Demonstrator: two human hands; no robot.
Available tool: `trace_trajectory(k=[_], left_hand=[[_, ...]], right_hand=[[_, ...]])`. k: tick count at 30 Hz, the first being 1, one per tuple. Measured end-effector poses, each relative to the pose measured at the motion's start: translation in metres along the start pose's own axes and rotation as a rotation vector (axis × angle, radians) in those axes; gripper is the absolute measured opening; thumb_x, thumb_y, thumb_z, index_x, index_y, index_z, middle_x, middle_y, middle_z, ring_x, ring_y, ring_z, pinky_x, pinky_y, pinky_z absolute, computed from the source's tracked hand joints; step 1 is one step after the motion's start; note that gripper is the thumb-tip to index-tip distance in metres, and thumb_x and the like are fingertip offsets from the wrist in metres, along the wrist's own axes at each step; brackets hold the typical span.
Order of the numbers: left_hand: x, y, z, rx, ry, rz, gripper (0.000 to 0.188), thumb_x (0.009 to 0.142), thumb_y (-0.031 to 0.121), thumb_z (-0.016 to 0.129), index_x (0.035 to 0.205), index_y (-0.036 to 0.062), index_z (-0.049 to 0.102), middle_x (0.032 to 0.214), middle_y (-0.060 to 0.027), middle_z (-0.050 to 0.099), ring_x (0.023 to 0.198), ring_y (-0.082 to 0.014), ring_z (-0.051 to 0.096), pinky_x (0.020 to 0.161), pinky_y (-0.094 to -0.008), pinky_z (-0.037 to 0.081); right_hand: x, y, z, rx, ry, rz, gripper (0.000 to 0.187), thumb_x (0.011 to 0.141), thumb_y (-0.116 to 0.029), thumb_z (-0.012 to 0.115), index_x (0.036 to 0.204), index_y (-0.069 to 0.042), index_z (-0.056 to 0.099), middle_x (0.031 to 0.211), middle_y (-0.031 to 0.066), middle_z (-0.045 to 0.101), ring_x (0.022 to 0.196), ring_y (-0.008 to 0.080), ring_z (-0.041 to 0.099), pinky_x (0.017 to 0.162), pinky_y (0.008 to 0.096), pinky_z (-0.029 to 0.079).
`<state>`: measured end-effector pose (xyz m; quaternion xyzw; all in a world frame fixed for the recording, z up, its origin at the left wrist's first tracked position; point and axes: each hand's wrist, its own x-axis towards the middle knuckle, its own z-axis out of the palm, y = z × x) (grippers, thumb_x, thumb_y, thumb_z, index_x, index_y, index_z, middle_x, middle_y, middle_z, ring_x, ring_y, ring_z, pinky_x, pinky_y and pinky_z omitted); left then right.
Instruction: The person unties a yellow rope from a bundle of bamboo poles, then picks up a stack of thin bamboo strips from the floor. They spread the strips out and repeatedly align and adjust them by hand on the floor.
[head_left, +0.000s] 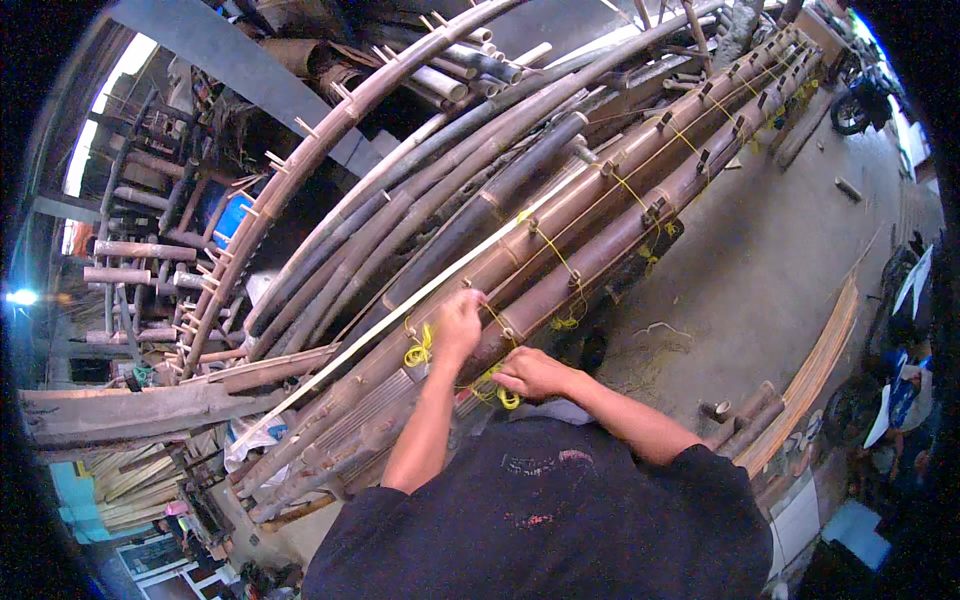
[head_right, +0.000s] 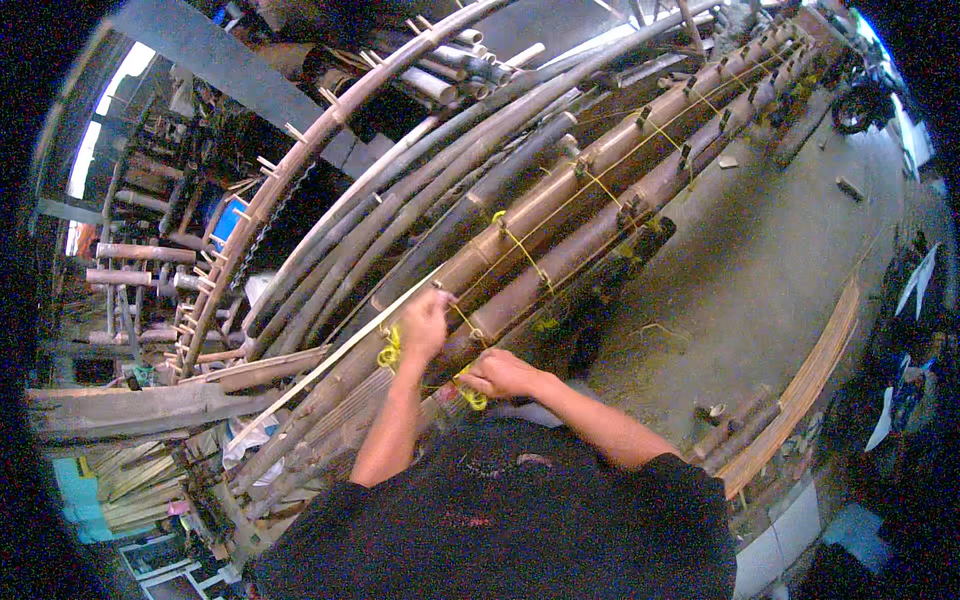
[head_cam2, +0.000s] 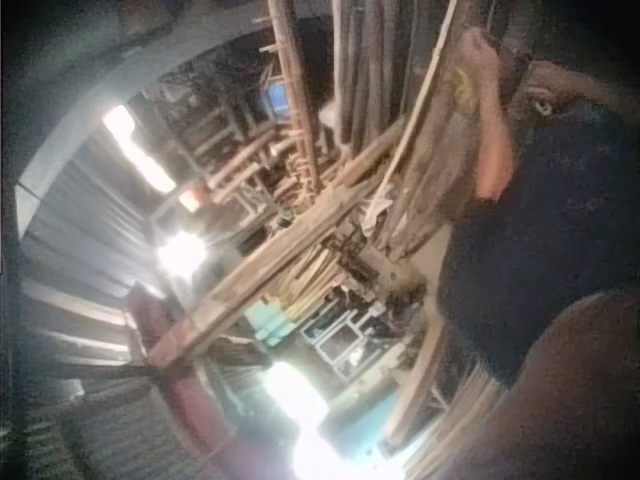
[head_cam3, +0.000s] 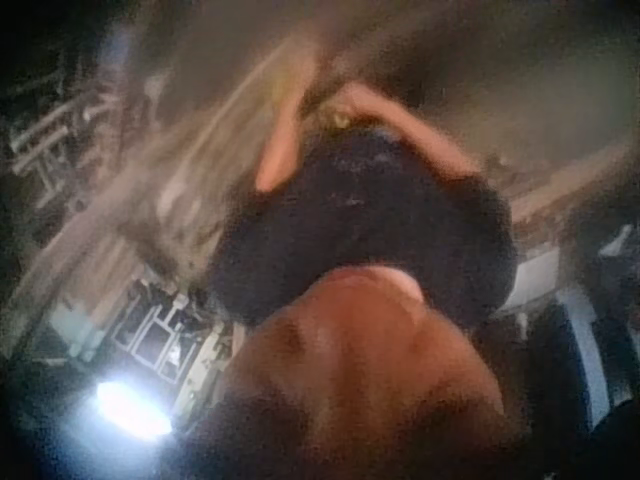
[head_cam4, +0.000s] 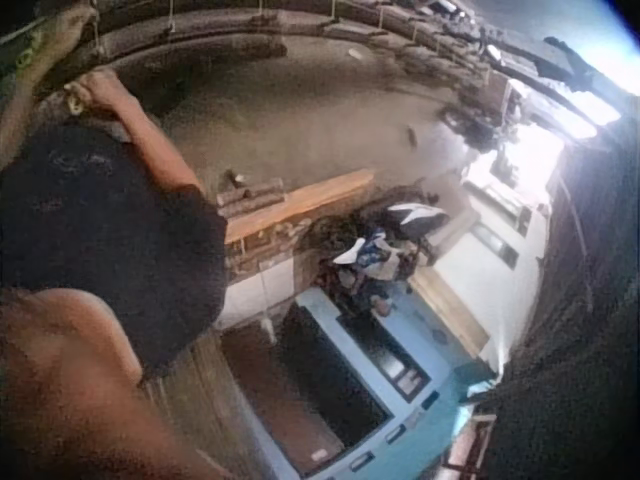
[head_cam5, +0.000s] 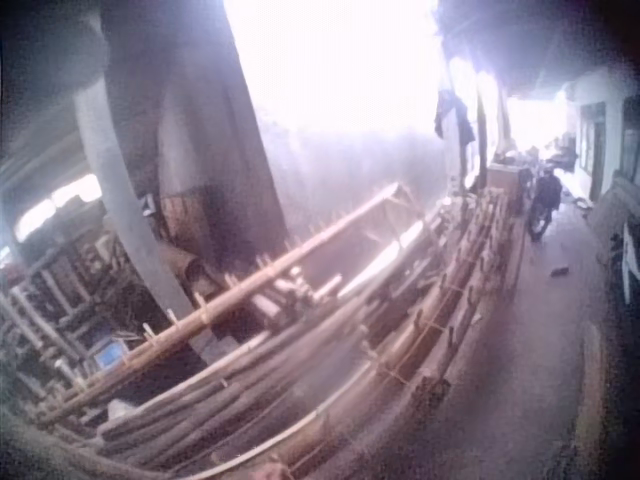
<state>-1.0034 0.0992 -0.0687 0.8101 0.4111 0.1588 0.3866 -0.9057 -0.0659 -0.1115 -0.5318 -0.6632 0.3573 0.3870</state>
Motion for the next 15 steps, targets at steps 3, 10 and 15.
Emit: trace_trajectory(k=[3,10,15], left_hand=[[0.050,0.040,-0.029,-0.295,0.204,0.165,0.032,0.103,0.022,0.053,0.088,0.0009,0.071,0.073,-0.0060,0.068,0.069,-0.0172,0.065,0.066,-0.0348,0.050],[0.123,-0.055,-0.014,0.258,0.277,0.027,0.035,0.100,0.031,0.054,0.099,-0.0003,0.069,0.090,-0.0287,0.069,0.091,-0.0488,0.066,0.080,-0.0575,0.049],[0.035,0.004,-0.097,0.336,0.007,-0.001,0.033,0.099,0.029,0.056,0.103,-0.0012,0.068,0.097,-0.0287,0.069,0.094,-0.0468,0.067,0.083,-0.0539,0.052]], right_hand=[[-0.002,-0.003,0.007,-0.092,-0.040,0.055,0.047,0.099,-0.033,0.056,0.066,-0.001,0.062,0.067,0.0220,0.062,0.070,0.0426,0.062,0.089,0.0478,0.050],[0.003,-0.010,0.029,-0.582,-0.022,-0.057,0.033,0.098,-0.034,0.056,0.092,-0.006,0.072,0.087,0.0202,0.069,0.085,0.0349,0.067,0.094,0.0450,0.049],[0.014,-0.058,0.054,0.102,-0.224,0.208,0.037,0.101,-0.040,0.054,0.114,-0.009,0.068,0.109,0.0179,0.070,0.098,0.0324,0.066,0.090,0.0449,0.051]])
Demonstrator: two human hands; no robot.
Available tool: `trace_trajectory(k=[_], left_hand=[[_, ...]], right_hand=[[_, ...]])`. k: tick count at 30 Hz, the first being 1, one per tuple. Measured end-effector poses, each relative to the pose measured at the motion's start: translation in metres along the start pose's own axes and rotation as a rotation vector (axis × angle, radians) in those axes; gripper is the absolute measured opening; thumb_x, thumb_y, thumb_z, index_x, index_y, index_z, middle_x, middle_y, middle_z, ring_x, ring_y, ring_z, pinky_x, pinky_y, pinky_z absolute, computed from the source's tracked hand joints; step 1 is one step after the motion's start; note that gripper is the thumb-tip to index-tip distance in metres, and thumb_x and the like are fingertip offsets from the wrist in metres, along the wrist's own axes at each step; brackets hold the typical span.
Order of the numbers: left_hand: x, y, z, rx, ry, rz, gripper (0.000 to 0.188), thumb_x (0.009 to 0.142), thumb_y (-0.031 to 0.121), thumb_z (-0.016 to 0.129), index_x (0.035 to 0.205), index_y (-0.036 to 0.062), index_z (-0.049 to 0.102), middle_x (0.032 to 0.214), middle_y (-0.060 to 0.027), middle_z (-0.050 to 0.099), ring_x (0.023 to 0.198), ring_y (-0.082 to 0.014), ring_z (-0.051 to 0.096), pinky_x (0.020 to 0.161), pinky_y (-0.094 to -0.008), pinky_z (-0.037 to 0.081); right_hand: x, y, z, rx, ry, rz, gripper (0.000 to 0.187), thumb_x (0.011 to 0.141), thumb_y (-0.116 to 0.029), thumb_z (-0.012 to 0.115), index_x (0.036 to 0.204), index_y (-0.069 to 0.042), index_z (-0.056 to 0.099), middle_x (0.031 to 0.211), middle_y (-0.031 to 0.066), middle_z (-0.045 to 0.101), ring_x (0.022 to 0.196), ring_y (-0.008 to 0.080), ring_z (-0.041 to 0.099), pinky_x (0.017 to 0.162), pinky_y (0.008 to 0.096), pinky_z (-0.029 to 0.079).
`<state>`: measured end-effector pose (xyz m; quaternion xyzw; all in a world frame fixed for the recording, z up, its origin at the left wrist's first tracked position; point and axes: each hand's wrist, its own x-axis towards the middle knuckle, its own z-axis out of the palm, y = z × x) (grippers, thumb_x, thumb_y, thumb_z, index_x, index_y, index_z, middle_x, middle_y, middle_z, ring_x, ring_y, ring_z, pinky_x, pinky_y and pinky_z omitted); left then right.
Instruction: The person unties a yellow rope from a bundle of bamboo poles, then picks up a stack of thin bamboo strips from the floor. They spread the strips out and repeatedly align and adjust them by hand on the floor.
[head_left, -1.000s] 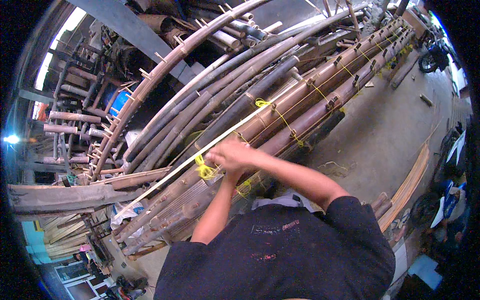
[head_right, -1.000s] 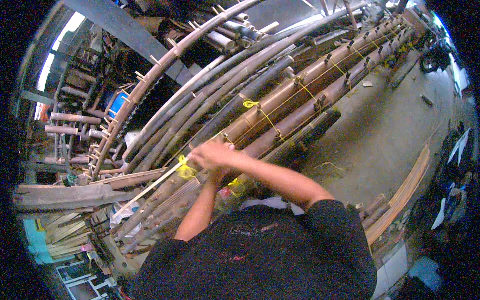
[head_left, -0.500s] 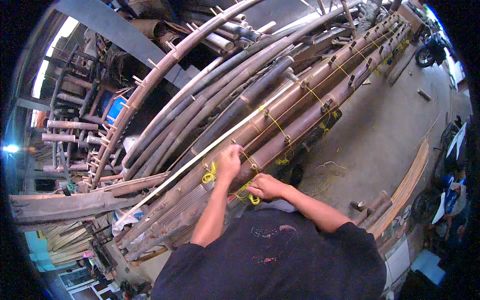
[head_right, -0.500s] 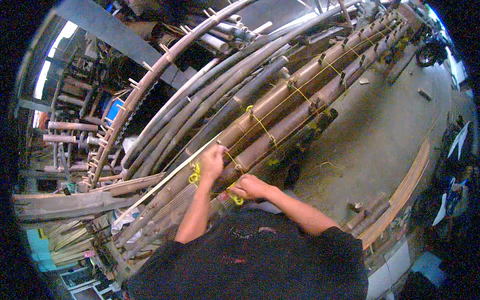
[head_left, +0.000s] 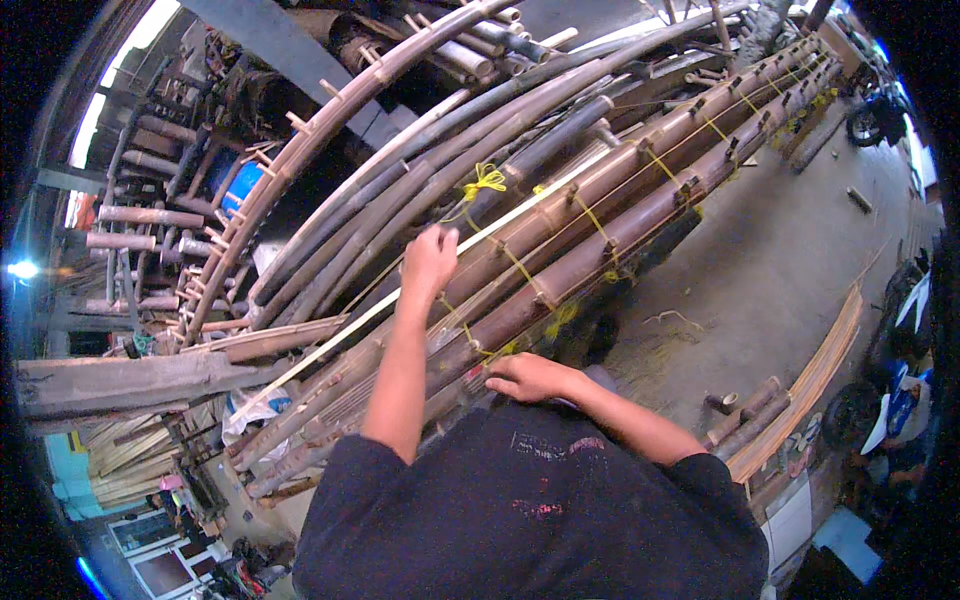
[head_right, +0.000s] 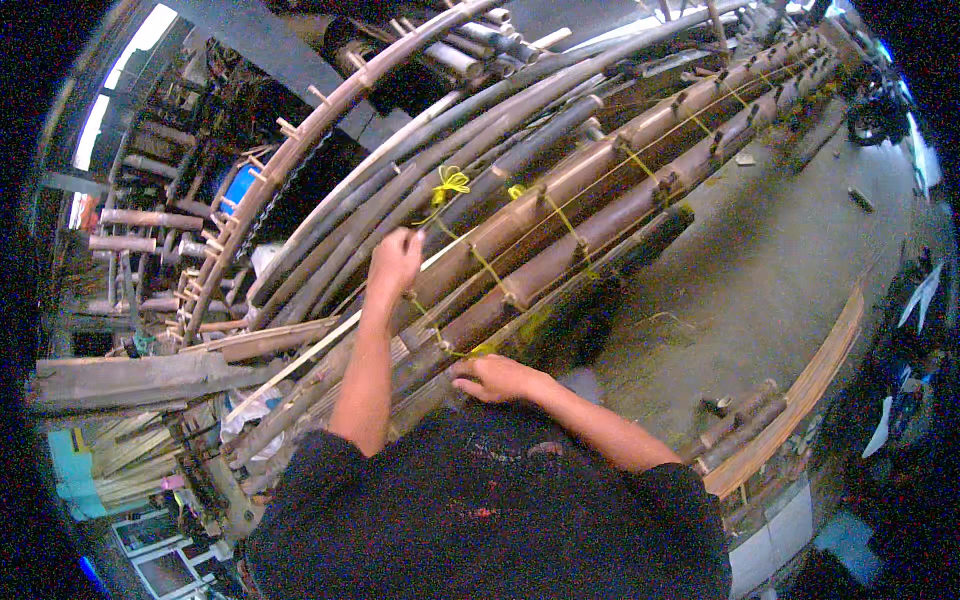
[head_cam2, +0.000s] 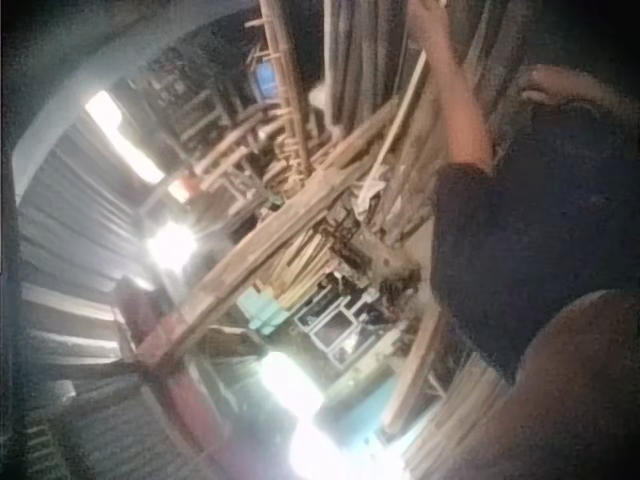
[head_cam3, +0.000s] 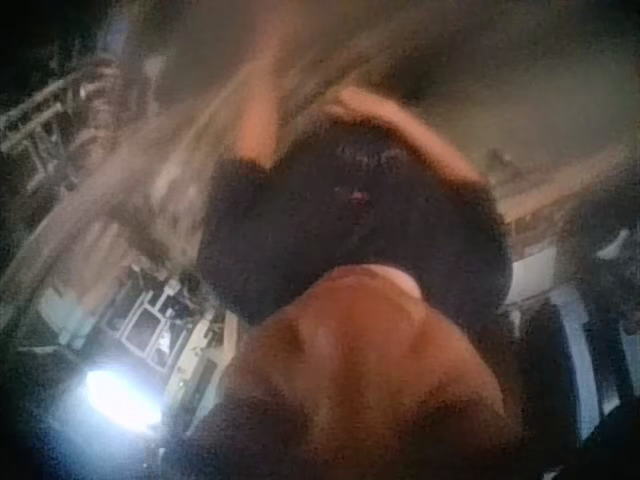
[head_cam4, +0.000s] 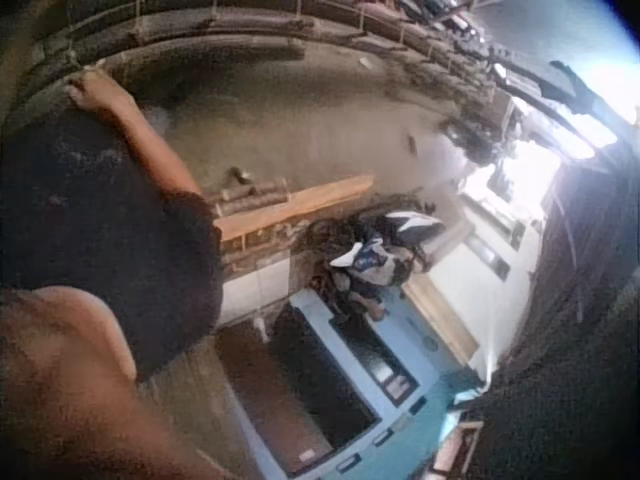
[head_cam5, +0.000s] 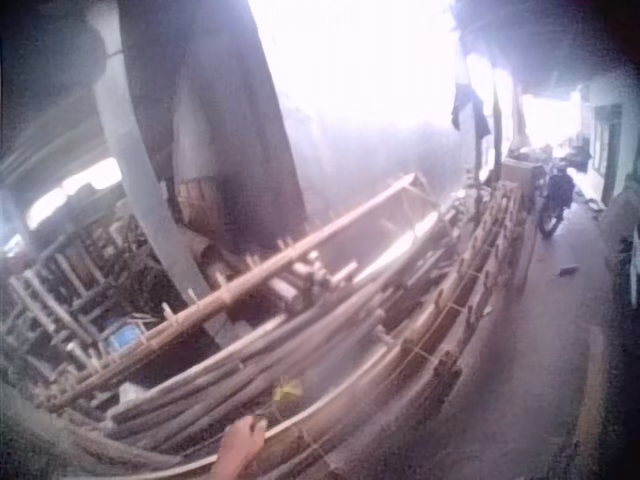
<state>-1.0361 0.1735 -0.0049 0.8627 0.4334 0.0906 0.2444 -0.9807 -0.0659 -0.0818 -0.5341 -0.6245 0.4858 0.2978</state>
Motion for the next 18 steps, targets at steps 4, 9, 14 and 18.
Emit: trace_trajectory(k=[4,9,14,18], left_hand=[[-0.090,-0.071,0.004,0.055,-0.274,-0.054,0.026,0.095,0.022,0.057,0.103,-0.0012,0.067,0.098,-0.0292,0.068,0.093,-0.0479,0.066,0.084,-0.0557,0.051],[-0.135,-0.100,0.058,-0.243,-0.020,0.324,0.030,0.092,0.013,0.060,0.118,-0.0013,0.058,0.102,-0.0274,0.066,0.099,-0.0494,0.063,0.088,-0.0559,0.050],[-0.134,-0.120,0.083,-0.157,0.231,0.314,0.031,0.099,0.024,0.055,0.122,0.0038,0.064,0.120,-0.0213,0.068,0.115,-0.0423,0.061,0.099,-0.0429,0.046],[-0.126,-0.072,0.066,-0.292,-0.091,-0.016,0.033,0.103,0.029,0.050,0.111,0.0032,0.068,0.101,-0.0305,0.066,0.102,-0.0508,0.061,0.084,-0.0551,0.049]], right_hand=[[0.026,-0.012,0.029,1.631,0.282,0.656,0.035,0.100,-0.041,0.057,0.113,-0.009,0.066,0.099,0.0078,0.067,0.094,0.0222,0.062,0.085,0.0395,0.051],[0.109,-0.058,0.047,1.048,0.826,0.136,0.035,0.102,-0.036,0.049,0.087,-0.008,0.065,0.086,0.0104,0.068,0.087,0.0250,0.065,0.080,0.0400,0.050],[0.173,-0.101,-0.020,-0.366,0.174,0.011,0.058,0.102,-0.053,0.043,0.105,-0.003,0.073,0.105,0.0202,0.071,0.109,0.0343,0.065,0.097,0.0510,0.047],[0.179,0.007,-0.041,-0.540,0.406,0.050,0.060,0.101,-0.056,0.045,0.100,-0.002,0.073,0.085,0.0173,0.067,0.086,0.0309,0.065,0.088,0.0449,0.050]])
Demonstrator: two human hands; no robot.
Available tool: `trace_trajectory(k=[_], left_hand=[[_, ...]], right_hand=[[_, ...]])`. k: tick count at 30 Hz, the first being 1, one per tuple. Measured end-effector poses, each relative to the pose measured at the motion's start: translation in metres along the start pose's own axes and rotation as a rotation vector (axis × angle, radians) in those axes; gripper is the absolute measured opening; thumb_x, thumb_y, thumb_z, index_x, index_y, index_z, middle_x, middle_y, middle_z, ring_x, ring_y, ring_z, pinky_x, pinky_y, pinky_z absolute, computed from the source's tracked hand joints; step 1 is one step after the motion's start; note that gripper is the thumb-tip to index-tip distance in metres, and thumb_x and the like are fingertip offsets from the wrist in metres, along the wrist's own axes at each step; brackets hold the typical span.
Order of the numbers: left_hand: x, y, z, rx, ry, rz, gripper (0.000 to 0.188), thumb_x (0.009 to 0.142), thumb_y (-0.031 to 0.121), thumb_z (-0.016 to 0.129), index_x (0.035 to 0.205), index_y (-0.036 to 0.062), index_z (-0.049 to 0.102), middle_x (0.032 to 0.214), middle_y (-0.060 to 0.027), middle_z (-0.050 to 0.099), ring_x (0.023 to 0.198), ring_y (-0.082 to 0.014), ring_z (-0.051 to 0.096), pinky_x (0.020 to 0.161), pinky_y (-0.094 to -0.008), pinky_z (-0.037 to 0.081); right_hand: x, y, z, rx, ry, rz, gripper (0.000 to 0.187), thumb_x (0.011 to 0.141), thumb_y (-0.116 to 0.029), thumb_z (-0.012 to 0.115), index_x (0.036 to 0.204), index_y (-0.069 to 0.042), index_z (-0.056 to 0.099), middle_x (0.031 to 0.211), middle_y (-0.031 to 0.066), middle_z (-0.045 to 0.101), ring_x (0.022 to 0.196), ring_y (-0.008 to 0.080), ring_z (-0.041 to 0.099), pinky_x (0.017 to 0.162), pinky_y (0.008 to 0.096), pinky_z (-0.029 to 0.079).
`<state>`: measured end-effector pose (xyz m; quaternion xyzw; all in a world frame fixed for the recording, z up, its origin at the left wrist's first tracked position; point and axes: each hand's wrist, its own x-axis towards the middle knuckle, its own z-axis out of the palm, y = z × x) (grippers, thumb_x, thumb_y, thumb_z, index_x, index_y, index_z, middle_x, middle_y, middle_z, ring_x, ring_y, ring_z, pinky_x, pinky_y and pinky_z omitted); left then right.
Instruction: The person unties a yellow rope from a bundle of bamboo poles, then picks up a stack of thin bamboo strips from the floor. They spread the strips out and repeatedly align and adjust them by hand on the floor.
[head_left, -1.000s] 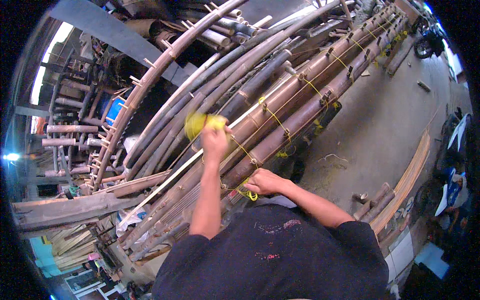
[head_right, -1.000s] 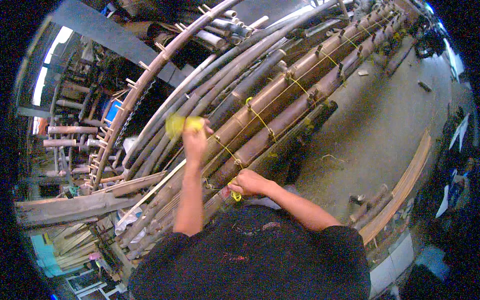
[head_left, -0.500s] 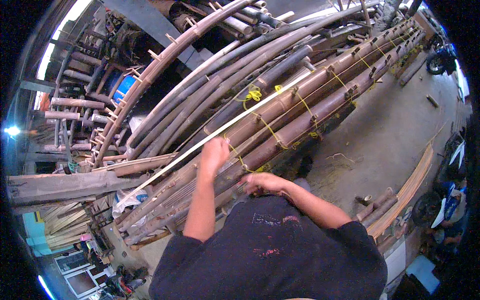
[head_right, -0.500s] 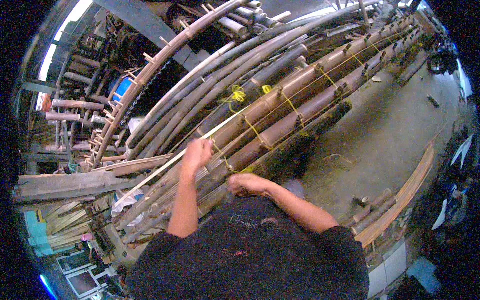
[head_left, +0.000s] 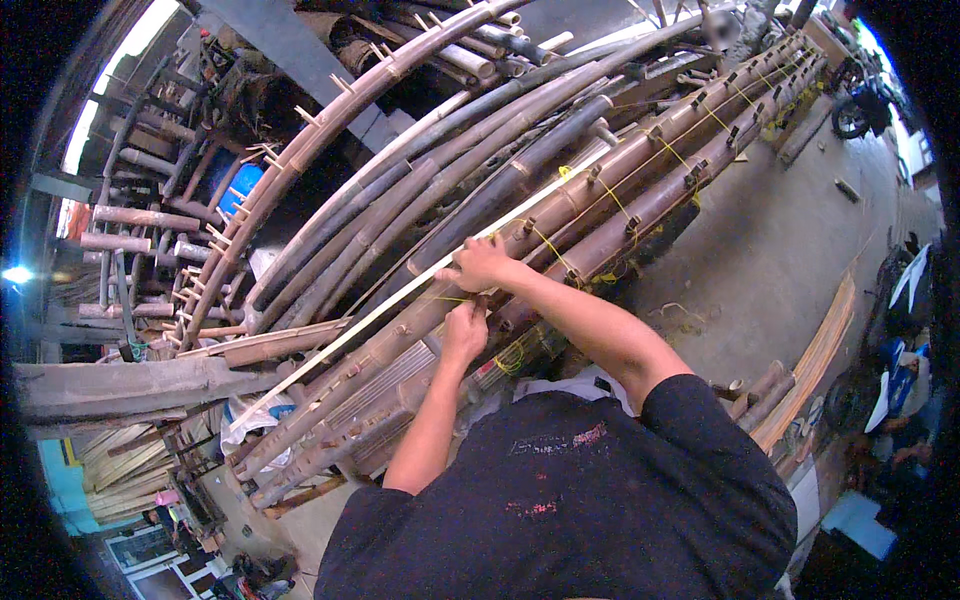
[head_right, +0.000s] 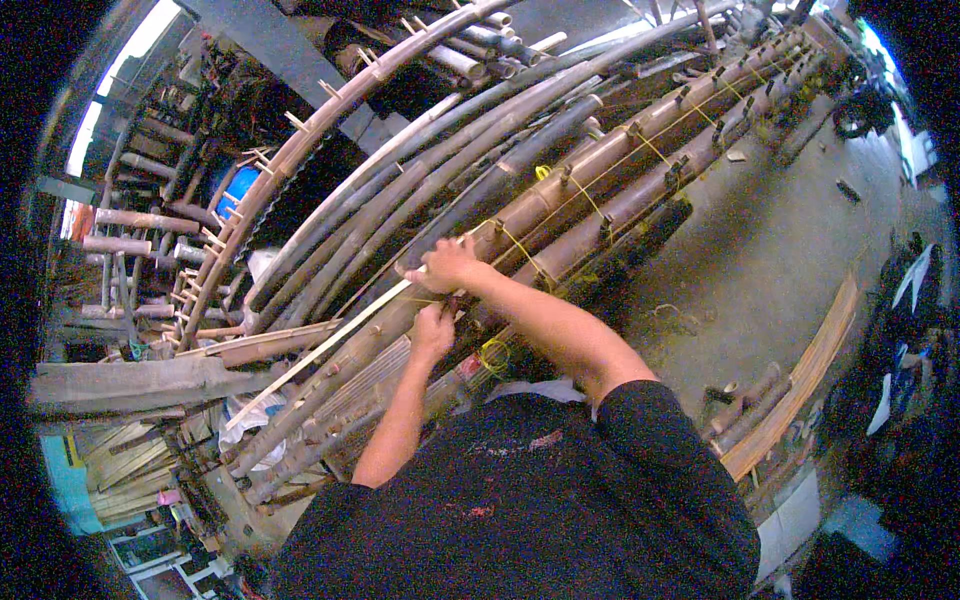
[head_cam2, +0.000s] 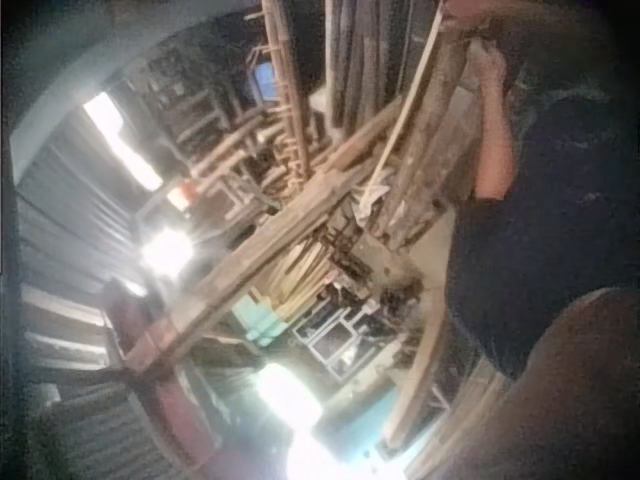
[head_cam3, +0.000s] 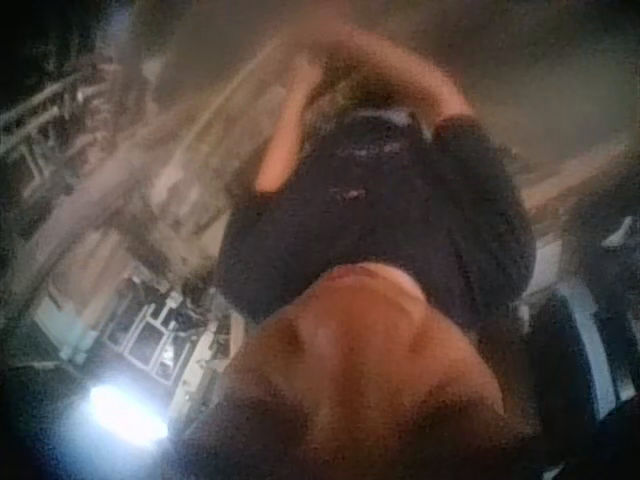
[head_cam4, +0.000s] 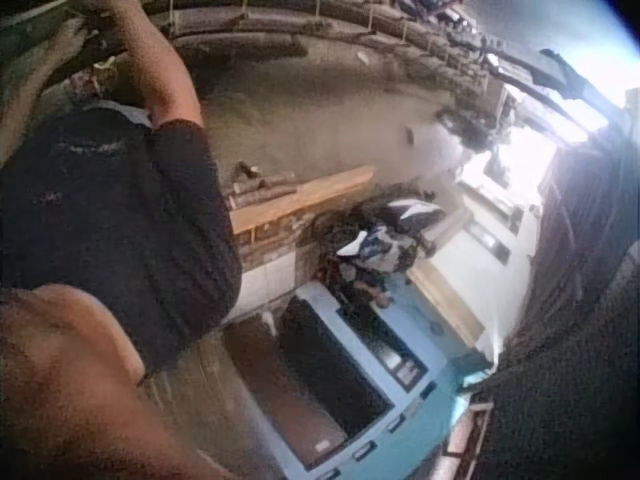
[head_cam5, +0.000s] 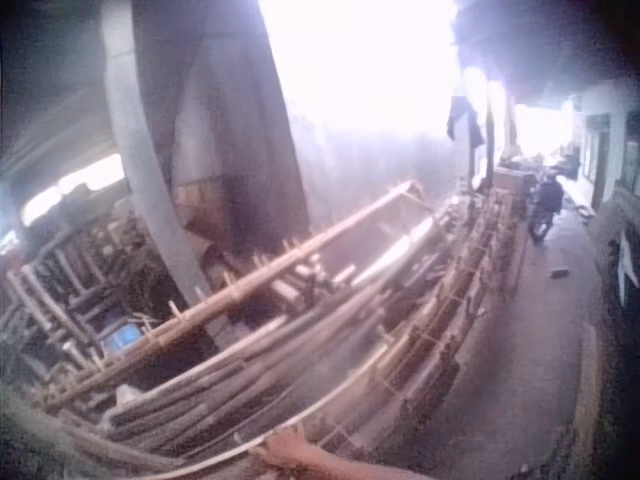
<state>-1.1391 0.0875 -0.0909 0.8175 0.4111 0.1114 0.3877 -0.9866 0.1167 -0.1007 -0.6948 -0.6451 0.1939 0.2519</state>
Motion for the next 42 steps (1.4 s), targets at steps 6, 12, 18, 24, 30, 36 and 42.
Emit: trace_trajectory(k=[6,12,18,24,30,36,42], left_hand=[[0.003,-0.065,-0.003,-0.047,0.179,0.170,0.030,0.102,0.025,0.055,0.101,-0.0009,0.069,0.089,-0.0245,0.070,0.087,-0.0418,0.069,0.073,-0.0469,0.052],[0.042,0.000,-0.042,-0.250,0.260,0.168,0.028,0.104,0.022,0.054,0.104,0.0004,0.071,0.080,-0.0106,0.073,0.073,-0.0254,0.069,0.069,-0.0416,0.052],[0.140,-0.059,-0.032,0.413,0.425,0.122,0.041,0.103,0.033,0.045,0.103,-0.0001,0.069,0.091,-0.0274,0.067,0.080,-0.0503,0.059,0.073,-0.0537,0.048],[0.206,-0.109,-0.057,0.848,-0.304,-0.139,0.048,0.096,0.038,0.059,0.105,-0.0077,0.069,0.098,-0.0300,0.069,0.099,-0.0455,0.066,0.089,-0.0504,0.051],[0.251,0.088,-0.010,0.796,-0.176,0.156,0.048,0.099,0.038,0.058,0.119,-0.0041,0.067,0.112,-0.0277,0.069,0.105,-0.0393,0.068,0.091,-0.0442,0.052],[0.254,0.261,0.082,0.465,-0.163,0.604,0.044,0.101,0.033,0.057,0.125,-0.0024,0.066,0.114,-0.0259,0.070,0.105,-0.0377,0.069,0.089,-0.0428,0.053],[0.195,0.416,0.241,0.208,-0.461,0.760,0.035,0.099,0.024,0.061,0.127,0.0020,0.066,0.103,-0.0242,0.073,0.094,-0.0325,0.073,0.083,-0.0405,0.055]], right_hand=[[-0.088,-0.067,-0.032,0.551,-0.337,-0.383,0.048,0.101,-0.035,0.054,0.074,0.004,0.060,0.065,0.0187,0.061,0.062,0.0330,0.060,0.065,0.0465,0.049],[-0.141,-0.033,0.008,0.472,-0.350,-0.167,0.042,0.101,-0.032,0.055,0.079,0.002,0.067,0.073,0.0245,0.064,0.073,0.0441,0.062,0.067,0.0517,0.049],[-0.156,-0.026,-0.024,0.781,-0.364,-0.284,0.038,0.102,-0.029,0.056,0.078,0.001,0.061,0.072,0.0150,0.063,0.067,0.0289,0.060,0.065,0.0437,0.047],[-0.187,0.058,-0.053,2.444,0.967,0.591,0.029,0.104,-0.028,0.052,0.081,-0.012,0.053,0.069,0.0006,0.050,0.068,0.0188,0.055,0.072,0.0376,0.052],[-0.286,0.176,-0.018,1.297,0.672,0.761,0.040,0.104,-0.035,0.050,0.087,-0.006,0.071,0.083,0.0102,0.071,0.077,0.0211,0.065,0.072,0.0408,0.052],[-0.378,0.200,-0.105,0.124,-0.208,0.882,0.051,0.101,-0.049,0.047,0.126,-0.007,0.063,0.119,0.0194,0.069,0.113,0.0370,0.065,0.094,0.0528,0.049],[-0.494,0.245,-0.137,0.285,0.214,1.121,0.040,0.097,-0.038,0.054,0.122,-0.009,0.065,0.109,0.0198,0.071,0.108,0.0412,0.066,0.091,0.0566,0.050]])
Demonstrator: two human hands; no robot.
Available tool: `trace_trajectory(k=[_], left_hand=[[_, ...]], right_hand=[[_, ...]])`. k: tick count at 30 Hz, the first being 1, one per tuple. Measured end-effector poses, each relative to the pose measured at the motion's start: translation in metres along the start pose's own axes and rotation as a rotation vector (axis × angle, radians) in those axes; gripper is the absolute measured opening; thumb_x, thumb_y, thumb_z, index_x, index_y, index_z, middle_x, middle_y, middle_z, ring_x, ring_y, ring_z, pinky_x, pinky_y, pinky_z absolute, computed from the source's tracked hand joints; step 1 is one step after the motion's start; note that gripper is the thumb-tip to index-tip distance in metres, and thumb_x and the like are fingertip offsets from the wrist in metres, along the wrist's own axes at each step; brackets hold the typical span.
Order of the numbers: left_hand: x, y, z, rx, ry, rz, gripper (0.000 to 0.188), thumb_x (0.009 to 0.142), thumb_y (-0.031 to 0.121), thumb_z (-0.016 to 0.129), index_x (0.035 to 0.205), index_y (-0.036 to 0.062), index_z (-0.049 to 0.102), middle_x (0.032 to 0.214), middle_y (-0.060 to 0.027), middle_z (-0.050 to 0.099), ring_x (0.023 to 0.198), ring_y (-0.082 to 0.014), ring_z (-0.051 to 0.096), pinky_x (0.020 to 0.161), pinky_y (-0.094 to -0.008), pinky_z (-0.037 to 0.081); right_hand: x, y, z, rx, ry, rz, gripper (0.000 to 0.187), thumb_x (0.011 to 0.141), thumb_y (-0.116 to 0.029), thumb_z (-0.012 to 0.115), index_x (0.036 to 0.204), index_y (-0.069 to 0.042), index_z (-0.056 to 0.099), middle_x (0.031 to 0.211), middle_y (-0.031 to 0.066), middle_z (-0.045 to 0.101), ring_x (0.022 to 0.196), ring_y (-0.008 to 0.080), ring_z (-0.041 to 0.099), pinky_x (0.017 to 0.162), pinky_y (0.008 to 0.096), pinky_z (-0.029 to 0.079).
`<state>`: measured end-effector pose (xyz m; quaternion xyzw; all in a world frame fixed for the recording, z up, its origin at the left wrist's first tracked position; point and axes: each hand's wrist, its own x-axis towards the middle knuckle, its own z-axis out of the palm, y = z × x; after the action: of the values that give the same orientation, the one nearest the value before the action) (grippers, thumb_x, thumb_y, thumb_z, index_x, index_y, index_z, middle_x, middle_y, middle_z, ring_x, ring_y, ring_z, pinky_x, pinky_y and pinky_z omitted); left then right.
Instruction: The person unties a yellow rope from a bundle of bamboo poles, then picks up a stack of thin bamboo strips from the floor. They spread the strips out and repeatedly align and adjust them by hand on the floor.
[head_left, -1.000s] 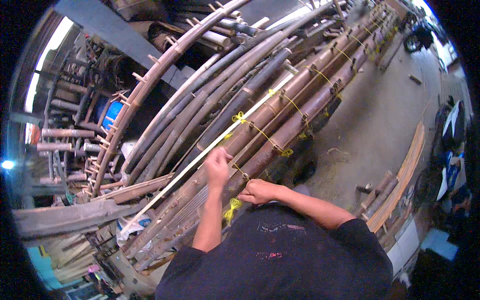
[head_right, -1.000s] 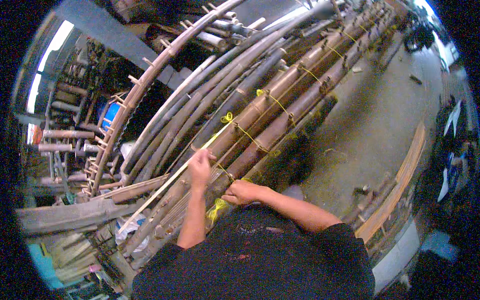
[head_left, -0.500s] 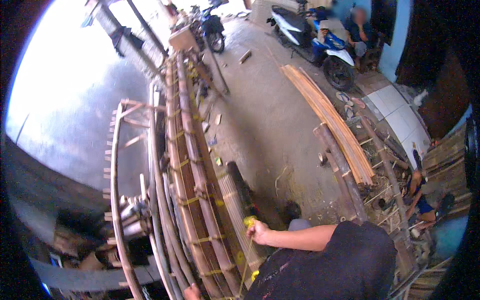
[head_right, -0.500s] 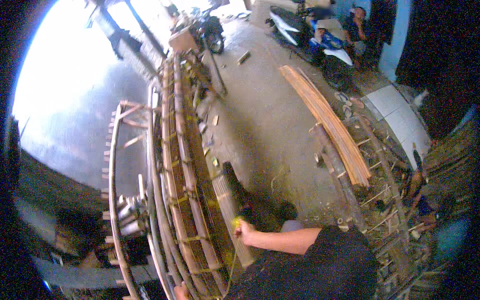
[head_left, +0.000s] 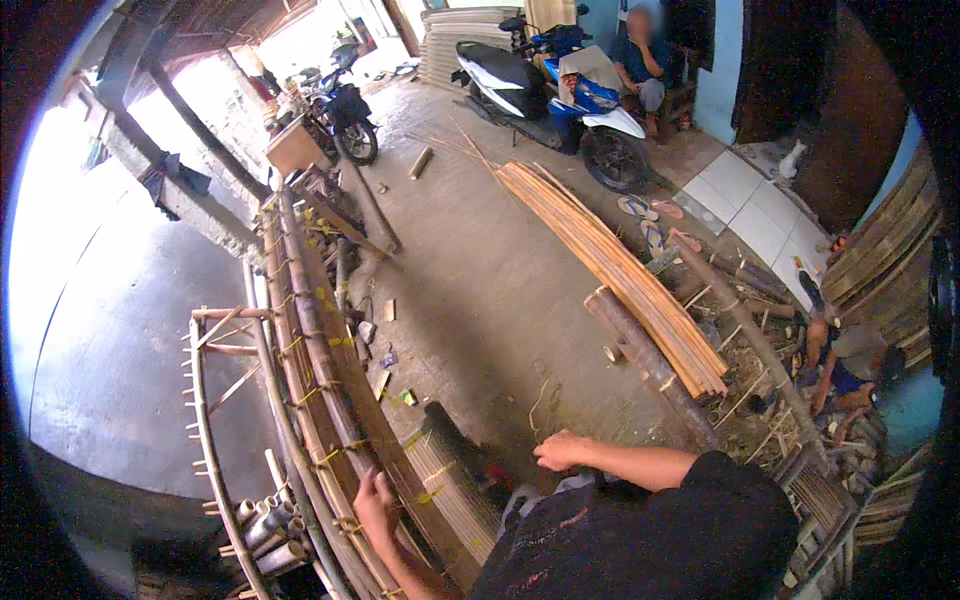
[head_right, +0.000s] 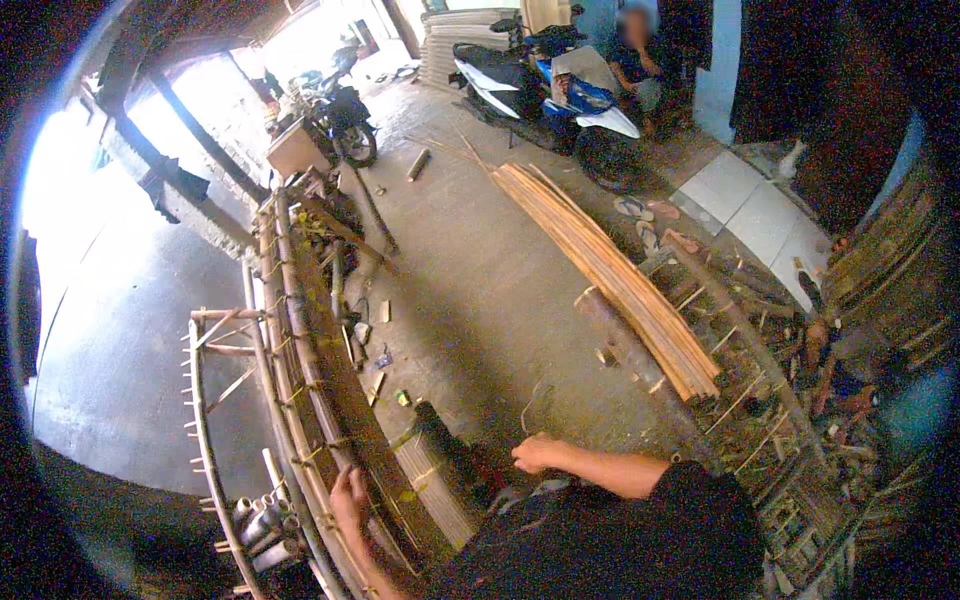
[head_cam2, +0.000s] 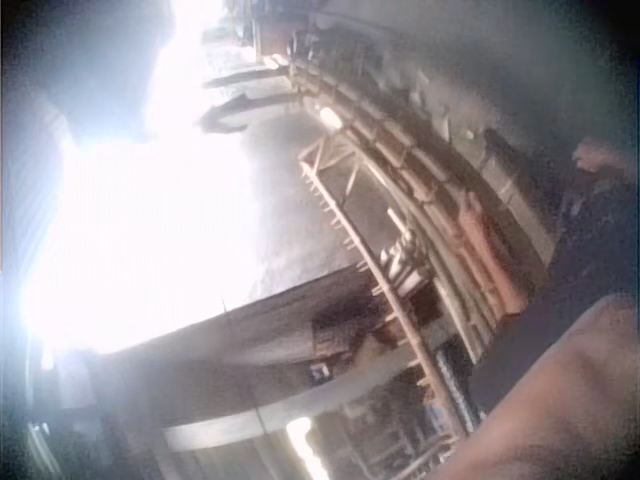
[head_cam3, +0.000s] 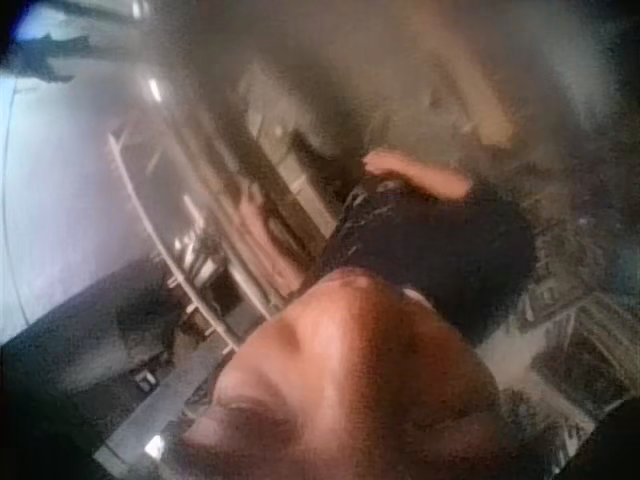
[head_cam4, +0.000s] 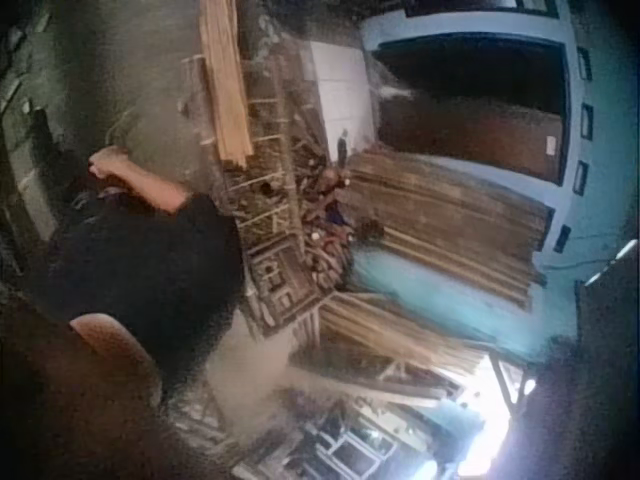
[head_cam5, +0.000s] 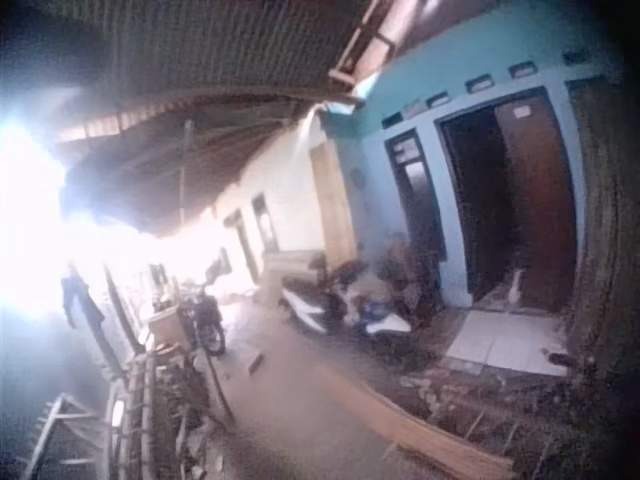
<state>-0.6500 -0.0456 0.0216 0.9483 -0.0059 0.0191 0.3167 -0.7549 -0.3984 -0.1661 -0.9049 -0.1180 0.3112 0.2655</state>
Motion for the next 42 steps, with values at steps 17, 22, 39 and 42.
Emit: trace_trajectory(k=[17,22,39,42], left_hand=[[0.247,-0.139,0.389,-0.123,-1.236,-0.130,0.048,0.093,0.038,0.069,0.129,0.0066,0.066,0.119,-0.0197,0.071,0.107,-0.0371,0.069,0.091,-0.0425,0.054],[0.336,-0.185,0.410,0.803,-1.598,0.586,0.041,0.094,0.039,0.066,0.112,0.0028,0.071,0.107,-0.0163,0.074,0.105,-0.0290,0.068,0.082,-0.0394,0.055],[0.561,-0.033,0.518,-0.110,-0.902,-0.219,0.034,0.095,0.037,0.063,0.104,0.0046,0.070,0.084,-0.0154,0.070,0.076,-0.0280,0.066,0.067,-0.0439,0.050],[0.628,-0.022,0.524,0.458,-1.016,0.298,0.030,0.093,0.033,0.063,0.105,0.0058,0.068,0.086,-0.0164,0.070,0.081,-0.0325,0.067,0.069,-0.0471,0.051]], right_hand=[[0.013,0.227,0.126,0.916,0.251,0.982,0.044,0.094,-0.044,0.058,0.099,-0.003,0.072,0.098,0.0224,0.072,0.094,0.0389,0.069,0.083,0.0505,0.053],[0.083,0.210,0.068,0.977,0.363,1.018,0.044,0.094,-0.044,0.060,0.103,-0.003,0.072,0.098,0.0198,0.073,0.093,0.0353,0.070,0.082,0.0474,0.053],[0.256,0.376,-0.158,0.923,0.572,0.975,0.044,0.094,-0.043,0.060,0.110,-0.004,0.071,0.099,0.0196,0.073,0.093,0.0360,0.069,0.084,0.0464,0.053],[0.293,0.434,-0.210,0.862,0.628,0.942,0.045,0.094,-0.043,0.058,0.112,-0.004,0.070,0.103,0.0225,0.071,0.097,0.0387,0.068,0.085,0.0484,0.053]])
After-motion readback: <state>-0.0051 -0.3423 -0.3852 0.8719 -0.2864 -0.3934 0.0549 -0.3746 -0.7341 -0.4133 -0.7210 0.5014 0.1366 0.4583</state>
